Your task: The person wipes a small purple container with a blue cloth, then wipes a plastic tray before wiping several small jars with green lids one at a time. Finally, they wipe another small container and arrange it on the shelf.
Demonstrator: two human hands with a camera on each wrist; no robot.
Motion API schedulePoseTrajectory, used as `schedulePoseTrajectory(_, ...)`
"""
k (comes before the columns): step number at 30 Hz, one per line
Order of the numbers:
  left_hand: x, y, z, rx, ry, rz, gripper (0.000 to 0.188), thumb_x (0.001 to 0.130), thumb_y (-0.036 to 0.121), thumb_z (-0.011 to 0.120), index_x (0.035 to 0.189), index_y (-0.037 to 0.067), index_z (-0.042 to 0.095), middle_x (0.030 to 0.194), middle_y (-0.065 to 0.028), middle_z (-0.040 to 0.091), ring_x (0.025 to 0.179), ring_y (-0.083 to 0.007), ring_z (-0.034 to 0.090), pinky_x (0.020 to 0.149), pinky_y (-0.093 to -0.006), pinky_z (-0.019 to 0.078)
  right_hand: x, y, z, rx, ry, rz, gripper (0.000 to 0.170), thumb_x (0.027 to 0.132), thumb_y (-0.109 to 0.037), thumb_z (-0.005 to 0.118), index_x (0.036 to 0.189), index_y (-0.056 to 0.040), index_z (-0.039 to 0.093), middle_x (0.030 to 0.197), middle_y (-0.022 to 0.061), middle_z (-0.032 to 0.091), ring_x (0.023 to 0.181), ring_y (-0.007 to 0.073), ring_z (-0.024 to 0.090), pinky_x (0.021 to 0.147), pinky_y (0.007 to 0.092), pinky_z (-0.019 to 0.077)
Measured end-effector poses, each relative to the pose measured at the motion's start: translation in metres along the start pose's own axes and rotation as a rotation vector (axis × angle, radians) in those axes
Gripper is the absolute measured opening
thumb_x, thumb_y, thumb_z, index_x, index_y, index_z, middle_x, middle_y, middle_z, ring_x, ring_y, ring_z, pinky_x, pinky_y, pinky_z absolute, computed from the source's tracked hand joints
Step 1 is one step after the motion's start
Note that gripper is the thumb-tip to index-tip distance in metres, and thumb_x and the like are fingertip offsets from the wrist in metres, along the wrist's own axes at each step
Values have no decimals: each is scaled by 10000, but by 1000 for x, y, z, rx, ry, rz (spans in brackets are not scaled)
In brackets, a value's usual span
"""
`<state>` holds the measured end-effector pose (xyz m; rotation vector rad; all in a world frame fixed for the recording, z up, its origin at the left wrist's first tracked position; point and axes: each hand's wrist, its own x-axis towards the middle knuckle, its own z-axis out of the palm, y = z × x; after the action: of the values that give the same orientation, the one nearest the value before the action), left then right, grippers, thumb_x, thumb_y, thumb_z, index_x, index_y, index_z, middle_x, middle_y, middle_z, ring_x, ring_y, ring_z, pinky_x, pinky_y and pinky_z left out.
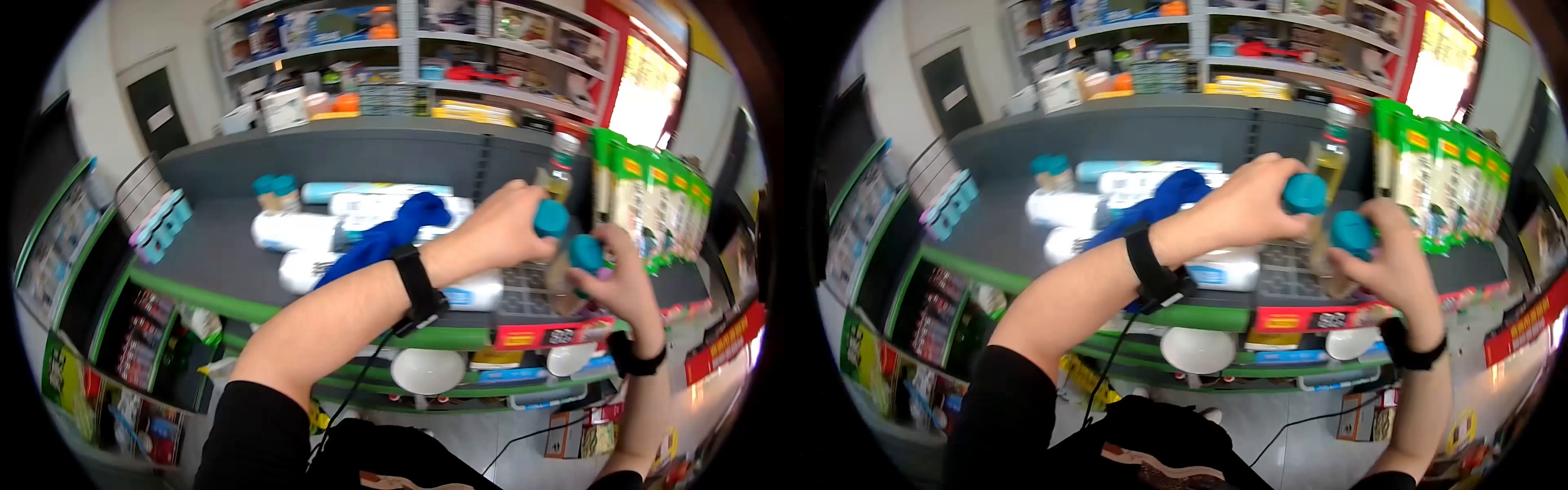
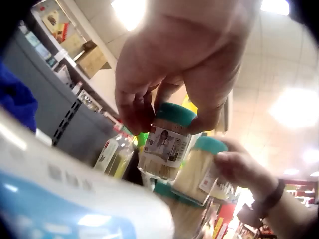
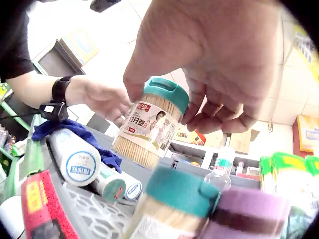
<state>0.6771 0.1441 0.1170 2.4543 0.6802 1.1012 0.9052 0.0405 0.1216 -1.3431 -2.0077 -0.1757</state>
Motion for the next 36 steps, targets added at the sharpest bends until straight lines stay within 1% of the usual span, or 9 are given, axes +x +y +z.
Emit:
schedulePoseTrajectory(3, -51, 18, -81, -85, 20, -47, 563, 755, 298, 777, 1188, -14, 596, 1083, -206, 585, 979, -338, 629, 856, -397, 531, 29, -44, -4, 32, -36, 155, 516, 698, -225, 808, 1088, 14, 569, 864, 116, 598, 787, 214, 570, 735, 333, 484)
schedulePoseTrajectory(7, -109, -8, -174, 25, 82, -73, 552, 783, 254, 784, 1226, -10, 585, 1116, -170, 620, 975, -245, 659, 830, -330, 567, 72, -101, 22, 103, -110, 144, 486, 747, -257, 784, 1079, 14, 555, 872, 91, 605, 788, 146, 559, 717, 298, 482)
schedulePoseTrajectory(13, -188, -72, -299, 212, 156, -320, 486, 834, 194, 752, 1228, -30, 577, 1097, -121, 658, 928, -162, 650, 807, -303, 547, 160, -193, 106, 255, -351, 25, 477, 834, -190, 758, 1194, 31, 538, 1036, 81, 620, 909, 121, 590, 789, 285, 523)
schedulePoseTrajectory(15, -208, -96, -322, 360, 162, -366, 500, 811, 199, 757, 1219, -30, 580, 1111, -149, 645, 940, -214, 657, 818, -329, 541, 188, -214, 145, 204, -340, -42, 488, 833, -196, 762, 1200, 39, 543, 1029, 87, 627, 906, 126, 598, 797, 292, 525)
schedulePoseTrajectory(18, -228, -130, -333, 462, 103, -403, 486, 774, 227, 748, 1137, -59, 597, 1100, -234, 620, 1042, -383, 623, 925, -418, 511, 217, -247, 200, 189, -368, -84, 531, 824, -223, 767, 1208, 72, 549, 1031, 165, 665, 943, 204, 662, 837, 328, 546)
schedulePoseTrajectory(20, -237, -148, -332, 464, 61, -414, 486, 777, 229, 751, 1132, -61, 592, 1098, -236, 617, 1051, -386, 615, 933, -420, 505, 227, -268, 228, 163, -350, -109, 624, 738, -322, 764, 1156, 107, 591, 997, 267, 687, 934, 356, 693, 851, 399, 554)
schedulePoseTrajectory(21, -240, -156, -332, 470, 40, -420, 486, 778, 231, 753, 1130, -63, 590, 1096, -237, 615, 1055, -387, 611, 937, -421, 502, 231, -271, 242, 148, -360, -120, 627, 734, -324, 764, 1159, 104, 591, 1012, 273, 684, 957, 370, 688, 866, 400, 550)
schedulePoseTrajectory(28, -234, -180, -330, 385, -61, -484, 510, 782, 216, 760, 1163, -75, 587, 1142, -262, 623, 1087, -406, 610, 941, -428, 497, 245, -284, 278, 84, -466, -36, 645, 735, -309, 759, 1203, 83, 552, 1043, 279, 676, 996, 384, 678, 892, 400, 539)
schedulePoseTrajectory(36, -230, -206, -315, 357, 14, -321, 351, 745, 162, 768, 920, -88, 595, 993, -295, 640, 1000, -439, 629, 866, -467, 523, 238, -284, 293, 58, -616, 65, 590, 764, -311, 815, 1148, 8, 500, 1023, 171, 636, 934, 278, 645, 827, 384, 521)
